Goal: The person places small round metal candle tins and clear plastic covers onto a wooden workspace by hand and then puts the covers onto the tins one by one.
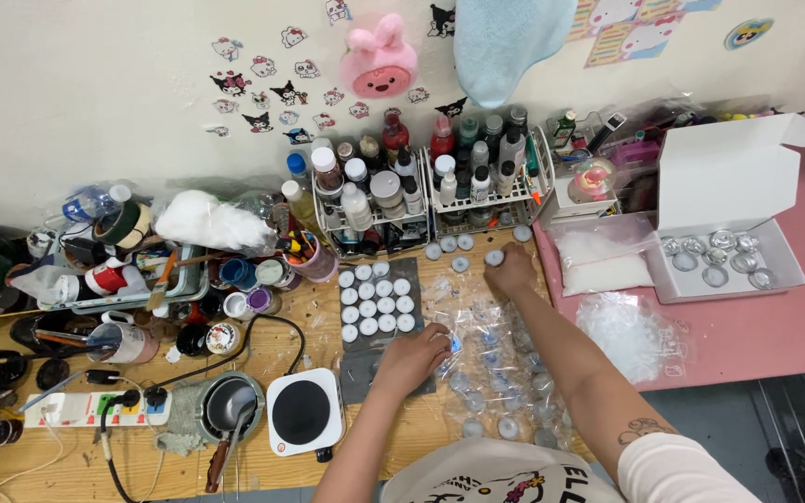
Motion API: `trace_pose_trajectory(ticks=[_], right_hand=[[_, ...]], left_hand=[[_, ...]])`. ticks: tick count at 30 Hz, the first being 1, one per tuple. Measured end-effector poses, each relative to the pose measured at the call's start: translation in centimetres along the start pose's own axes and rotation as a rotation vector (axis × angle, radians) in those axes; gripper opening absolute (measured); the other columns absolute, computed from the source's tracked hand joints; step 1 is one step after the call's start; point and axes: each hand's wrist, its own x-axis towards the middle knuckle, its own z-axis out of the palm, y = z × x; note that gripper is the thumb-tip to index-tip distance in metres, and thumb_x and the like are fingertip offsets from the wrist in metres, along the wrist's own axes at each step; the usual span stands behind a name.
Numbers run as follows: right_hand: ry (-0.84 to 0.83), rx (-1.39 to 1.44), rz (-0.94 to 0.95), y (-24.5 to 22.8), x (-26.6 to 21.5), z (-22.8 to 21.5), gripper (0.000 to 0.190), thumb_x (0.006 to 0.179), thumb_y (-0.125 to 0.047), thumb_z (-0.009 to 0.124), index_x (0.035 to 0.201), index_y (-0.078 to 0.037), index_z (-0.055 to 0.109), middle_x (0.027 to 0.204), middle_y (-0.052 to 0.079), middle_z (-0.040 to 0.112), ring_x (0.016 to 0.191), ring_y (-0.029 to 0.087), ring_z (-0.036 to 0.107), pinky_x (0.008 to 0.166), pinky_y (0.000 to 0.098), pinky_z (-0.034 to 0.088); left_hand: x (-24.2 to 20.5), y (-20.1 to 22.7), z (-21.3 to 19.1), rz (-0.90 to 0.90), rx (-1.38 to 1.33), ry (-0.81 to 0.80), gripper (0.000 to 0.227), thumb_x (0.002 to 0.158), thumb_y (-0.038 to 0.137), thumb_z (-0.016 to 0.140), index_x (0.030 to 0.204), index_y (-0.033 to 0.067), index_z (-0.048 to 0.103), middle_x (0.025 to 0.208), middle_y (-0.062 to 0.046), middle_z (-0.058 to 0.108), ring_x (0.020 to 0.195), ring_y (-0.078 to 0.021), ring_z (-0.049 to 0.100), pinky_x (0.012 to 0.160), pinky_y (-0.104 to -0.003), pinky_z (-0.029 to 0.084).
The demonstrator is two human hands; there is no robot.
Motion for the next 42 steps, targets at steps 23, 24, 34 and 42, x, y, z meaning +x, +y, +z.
trace_pose_trajectory(ticks=[23,24,34,42], right_hand=[[-0.812,0.364,-0.348,-3.9,-15.3,-15.0,0.053,0.076,-0.008,0.075,0.126,-0.008,0.059,0.106,0.011,0.073,0.08,0.018,0.076,0.066,0.0327,0.064],[-0.844,0.398,-0.286,-4.0,-15.5,-15.3,0.05,0.078,-0.007,0.073,0.126,-0.007,0.06,0.106,0.011,0.074,0.079,0.018,0.076,0.065,0.032,0.065],[-0.807,0.453,-0.317,-3.7,-17.7,-17.1,0.046,0.091,-0.014,0.071,0.136,-0.01,0.06,0.106,0.009,0.075,0.08,0.016,0.077,0.069,0.0294,0.065],[-0.484,0.368,-0.467,-4.8,-19.0,-18.4,0.026,0.09,-0.008,0.071,0.116,-0.004,0.073,0.1,0.011,0.079,0.078,0.021,0.079,0.072,0.0335,0.061]], left_hand=[[-1.2,5.7,0.1,0.182,0.232,0.031,0.012,0.084,0.012,0.067,0.096,0.0152,0.067,0.099,-0.003,0.062,0.079,-0.0226,0.071,0.06,-0.037,0.055],[-1.2,5.6,0.3,0.217,0.279,0.055,0.015,0.082,0.009,0.066,0.095,0.0157,0.067,0.099,-0.002,0.061,0.083,-0.0209,0.071,0.06,-0.036,0.055],[-1.3,6.7,0.0,0.252,0.327,0.152,0.022,0.08,0.009,0.068,0.1,0.0179,0.069,0.099,-0.001,0.062,0.082,-0.0192,0.07,0.06,-0.034,0.055],[-1.1,7.8,-0.9,0.223,0.316,0.204,0.02,0.081,0.01,0.068,0.099,0.0184,0.07,0.1,0.001,0.064,0.082,-0.0171,0.069,0.061,-0.033,0.055]])
